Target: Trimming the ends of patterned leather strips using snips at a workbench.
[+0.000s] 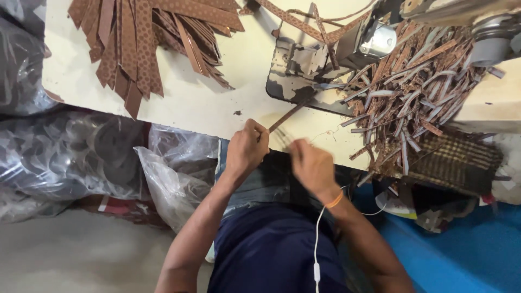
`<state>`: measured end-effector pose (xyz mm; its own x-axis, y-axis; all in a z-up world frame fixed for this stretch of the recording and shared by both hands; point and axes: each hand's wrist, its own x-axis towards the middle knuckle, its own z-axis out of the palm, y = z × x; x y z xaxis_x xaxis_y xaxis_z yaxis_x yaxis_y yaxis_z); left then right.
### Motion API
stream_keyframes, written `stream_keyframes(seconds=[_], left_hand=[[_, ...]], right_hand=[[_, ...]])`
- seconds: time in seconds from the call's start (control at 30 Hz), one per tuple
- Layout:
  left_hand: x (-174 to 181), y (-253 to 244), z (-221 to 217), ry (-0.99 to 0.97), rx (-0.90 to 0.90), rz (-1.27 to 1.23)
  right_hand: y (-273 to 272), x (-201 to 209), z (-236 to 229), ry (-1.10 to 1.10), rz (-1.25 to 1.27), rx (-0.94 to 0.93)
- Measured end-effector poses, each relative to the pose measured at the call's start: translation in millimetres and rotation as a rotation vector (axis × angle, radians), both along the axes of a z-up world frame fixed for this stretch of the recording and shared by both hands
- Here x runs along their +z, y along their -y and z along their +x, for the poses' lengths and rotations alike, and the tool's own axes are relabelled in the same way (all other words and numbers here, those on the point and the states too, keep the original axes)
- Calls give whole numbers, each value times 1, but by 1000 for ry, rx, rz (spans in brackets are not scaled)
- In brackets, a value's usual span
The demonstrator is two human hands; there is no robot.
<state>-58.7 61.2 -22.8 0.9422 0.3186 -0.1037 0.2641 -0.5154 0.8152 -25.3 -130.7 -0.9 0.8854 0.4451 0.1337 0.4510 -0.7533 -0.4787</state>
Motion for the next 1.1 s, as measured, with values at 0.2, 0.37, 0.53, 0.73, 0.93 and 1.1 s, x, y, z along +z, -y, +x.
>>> stream_keyframes(seconds=[0.2, 0.37, 0.53, 0.73, 0.93, 1.1], left_hand=[[-1, 2, 2, -68, 16, -62], [-11, 5, -2, -61, 38, 30], [-6, 4, -5, -80, 36, -61], [5, 3, -2, -155, 25, -130], [17, -2, -3, -136, 3, -171], [23, -3, -1, -171, 7, -280]], right_hand=[[5, 0, 2, 64, 15, 8], [0, 6, -6, 65, 24, 28], [-1, 8, -4, 50, 32, 45], [3, 0, -4, 43, 12, 43], [21, -3, 22, 98, -22, -64], [20, 27, 37, 206, -80, -166]])
